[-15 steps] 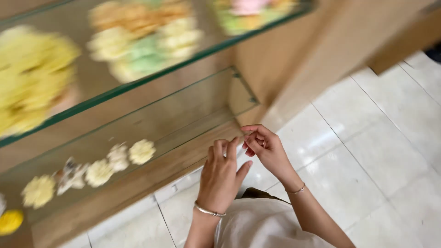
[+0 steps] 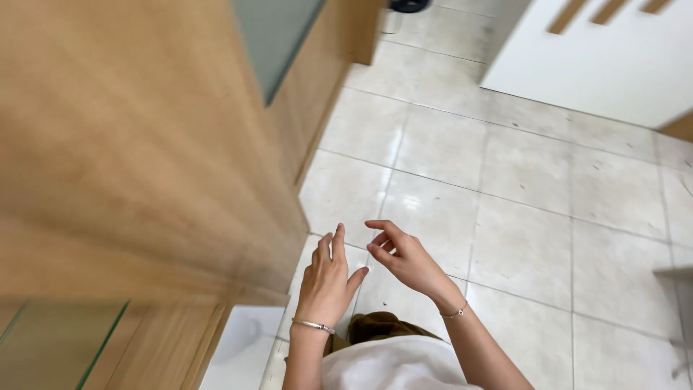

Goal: Pick up decorative flower-shaped candles from a workbench and arrange them on a glass display shelf.

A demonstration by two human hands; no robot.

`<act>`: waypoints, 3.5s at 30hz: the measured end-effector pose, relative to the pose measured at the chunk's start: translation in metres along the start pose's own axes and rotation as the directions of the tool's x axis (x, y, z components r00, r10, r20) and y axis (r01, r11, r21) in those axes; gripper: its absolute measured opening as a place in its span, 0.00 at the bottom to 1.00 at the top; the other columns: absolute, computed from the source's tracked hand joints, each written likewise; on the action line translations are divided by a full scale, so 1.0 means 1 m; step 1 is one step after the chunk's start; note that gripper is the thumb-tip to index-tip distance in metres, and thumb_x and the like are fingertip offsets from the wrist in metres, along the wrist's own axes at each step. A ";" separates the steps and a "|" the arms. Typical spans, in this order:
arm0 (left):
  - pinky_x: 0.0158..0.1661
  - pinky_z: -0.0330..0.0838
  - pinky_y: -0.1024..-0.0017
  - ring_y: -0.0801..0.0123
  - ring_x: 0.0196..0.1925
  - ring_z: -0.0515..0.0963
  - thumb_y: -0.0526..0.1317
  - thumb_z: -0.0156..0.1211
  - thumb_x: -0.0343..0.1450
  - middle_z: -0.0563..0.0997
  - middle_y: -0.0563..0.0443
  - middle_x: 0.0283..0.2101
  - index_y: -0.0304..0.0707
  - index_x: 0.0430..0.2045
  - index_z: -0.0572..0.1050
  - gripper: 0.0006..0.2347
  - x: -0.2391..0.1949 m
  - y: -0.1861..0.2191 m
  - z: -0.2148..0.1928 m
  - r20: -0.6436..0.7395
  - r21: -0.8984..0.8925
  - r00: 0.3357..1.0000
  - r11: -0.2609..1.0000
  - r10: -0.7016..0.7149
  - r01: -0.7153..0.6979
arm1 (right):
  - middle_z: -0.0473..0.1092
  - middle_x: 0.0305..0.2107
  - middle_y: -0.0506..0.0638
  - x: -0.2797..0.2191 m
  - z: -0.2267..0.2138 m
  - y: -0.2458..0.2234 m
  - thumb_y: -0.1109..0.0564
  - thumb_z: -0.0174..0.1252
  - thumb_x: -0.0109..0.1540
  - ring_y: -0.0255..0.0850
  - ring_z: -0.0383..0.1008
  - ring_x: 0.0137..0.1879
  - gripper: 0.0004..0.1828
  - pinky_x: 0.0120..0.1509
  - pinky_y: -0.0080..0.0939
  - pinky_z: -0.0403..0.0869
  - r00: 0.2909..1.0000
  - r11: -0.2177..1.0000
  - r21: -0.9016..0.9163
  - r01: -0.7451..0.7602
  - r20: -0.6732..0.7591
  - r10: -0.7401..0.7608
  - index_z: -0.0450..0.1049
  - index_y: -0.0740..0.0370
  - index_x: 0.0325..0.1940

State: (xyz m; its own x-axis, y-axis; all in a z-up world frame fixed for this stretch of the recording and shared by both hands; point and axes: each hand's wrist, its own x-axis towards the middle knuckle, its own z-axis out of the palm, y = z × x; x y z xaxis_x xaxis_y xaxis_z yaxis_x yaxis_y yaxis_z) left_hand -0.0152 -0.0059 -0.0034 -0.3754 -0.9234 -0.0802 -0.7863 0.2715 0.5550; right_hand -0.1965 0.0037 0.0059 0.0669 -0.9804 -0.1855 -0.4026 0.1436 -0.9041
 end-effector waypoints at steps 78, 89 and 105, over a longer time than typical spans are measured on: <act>0.51 0.73 0.58 0.49 0.57 0.75 0.44 0.67 0.67 0.68 0.41 0.61 0.34 0.63 0.60 0.31 1.486 0.376 0.111 0.023 -0.219 0.904 0.885 0.426 -0.411 | 0.74 0.57 0.49 1.046 -0.958 0.229 0.54 0.57 0.64 0.41 0.77 0.58 0.24 0.52 0.40 0.78 0.720 0.956 0.222 -0.192 -0.630 0.291 0.70 0.59 0.64; 0.51 0.74 0.59 0.49 0.59 0.74 0.43 0.65 0.68 0.68 0.42 0.60 0.37 0.61 0.64 0.27 1.695 0.428 0.155 0.008 -0.234 0.918 0.894 0.395 -0.383 | 0.75 0.55 0.50 1.208 -1.100 0.280 0.52 0.56 0.64 0.41 0.78 0.58 0.23 0.55 0.42 0.78 0.756 0.947 0.214 -0.240 -0.571 0.321 0.72 0.58 0.63; 0.51 0.73 0.57 0.49 0.59 0.74 0.43 0.64 0.69 0.69 0.41 0.60 0.38 0.58 0.68 0.23 1.999 0.550 0.224 0.039 -0.230 0.915 0.895 0.401 -0.382 | 0.75 0.54 0.52 1.409 -1.355 0.356 0.52 0.57 0.64 0.40 0.77 0.56 0.22 0.51 0.41 0.76 0.734 0.951 0.200 -0.235 -0.605 0.308 0.72 0.56 0.63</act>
State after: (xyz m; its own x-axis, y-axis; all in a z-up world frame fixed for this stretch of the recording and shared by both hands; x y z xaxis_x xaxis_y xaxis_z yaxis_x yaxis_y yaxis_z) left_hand -1.3080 -1.6411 -0.0443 -0.6782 -0.7256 0.1164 -0.4476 0.5335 0.7177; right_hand -1.4824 -1.5098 -0.0561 -0.6279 -0.7568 -0.1818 -0.2157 0.3936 -0.8936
